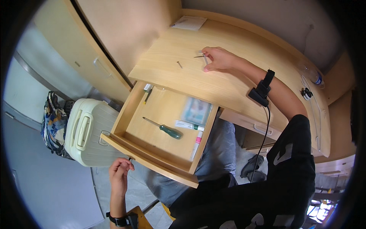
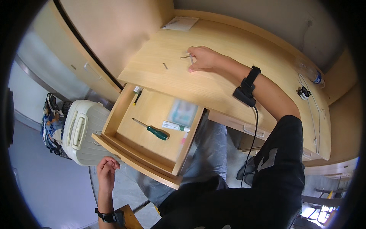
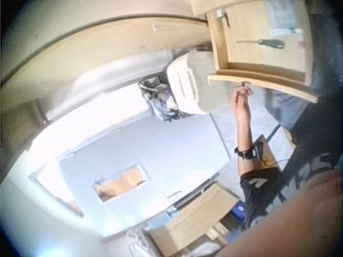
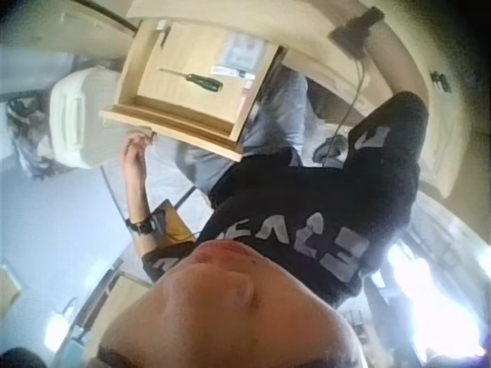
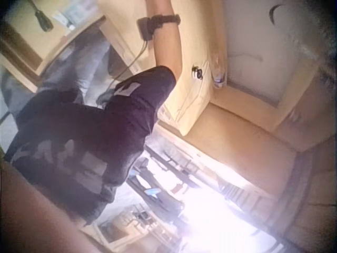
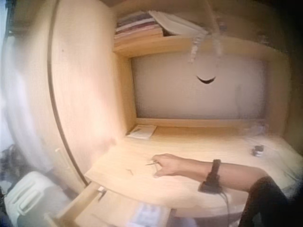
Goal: The person uses a screwdriver to tighten a screw on the inside front panel of a wooden drawer, then handles small pieces of hardware and reaches further into the drawer to adjust items.
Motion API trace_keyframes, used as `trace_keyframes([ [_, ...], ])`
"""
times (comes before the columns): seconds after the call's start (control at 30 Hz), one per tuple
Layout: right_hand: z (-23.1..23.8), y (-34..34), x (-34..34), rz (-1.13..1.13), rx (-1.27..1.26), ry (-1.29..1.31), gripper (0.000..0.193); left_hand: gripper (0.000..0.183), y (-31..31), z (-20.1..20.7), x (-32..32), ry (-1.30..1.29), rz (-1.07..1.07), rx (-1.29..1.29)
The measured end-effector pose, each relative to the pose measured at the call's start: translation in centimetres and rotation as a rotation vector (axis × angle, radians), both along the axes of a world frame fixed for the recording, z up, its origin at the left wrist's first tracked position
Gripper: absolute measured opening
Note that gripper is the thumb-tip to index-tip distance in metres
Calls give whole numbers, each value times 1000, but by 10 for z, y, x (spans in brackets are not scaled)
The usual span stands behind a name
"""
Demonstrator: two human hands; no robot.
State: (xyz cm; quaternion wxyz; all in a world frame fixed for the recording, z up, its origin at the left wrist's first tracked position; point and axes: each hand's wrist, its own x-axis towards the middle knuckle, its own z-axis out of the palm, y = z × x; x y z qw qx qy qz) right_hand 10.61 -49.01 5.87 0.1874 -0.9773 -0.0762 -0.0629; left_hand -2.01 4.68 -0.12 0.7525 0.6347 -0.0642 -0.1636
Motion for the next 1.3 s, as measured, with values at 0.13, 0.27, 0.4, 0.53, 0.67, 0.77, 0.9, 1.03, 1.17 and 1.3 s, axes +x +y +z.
trace_keyframes([
  [0.13,-1,31,30,65,27,56,73,14,3,-1,2,4,6,20],
  [0.27,4,68,46,67,99,190,75,13,8,0,3,-9,1,64],
  [0.4,0,97,63,103,192,200,70,13,10,4,3,12,12,75],
  [0.53,-11,121,87,110,523,293,55,13,10,7,4,-14,-33,95],
  [0.67,-16,134,111,180,425,286,40,13,13,10,4,-30,-43,105],
  [0.77,-20,141,131,223,305,266,37,13,14,12,4,-42,-48,101],
  [0.9,-19,141,155,142,164,179,34,12,14,13,3,-51,-74,114],
  [1.03,-20,124,164,123,106,84,26,12,14,16,3,-59,-60,141],
  [1.17,-21,104,154,79,138,-71,23,11,16,16,5,-61,-87,122],
  [1.3,-13,95,168,148,-33,32,25,12,13,16,7,-44,-117,125],
])
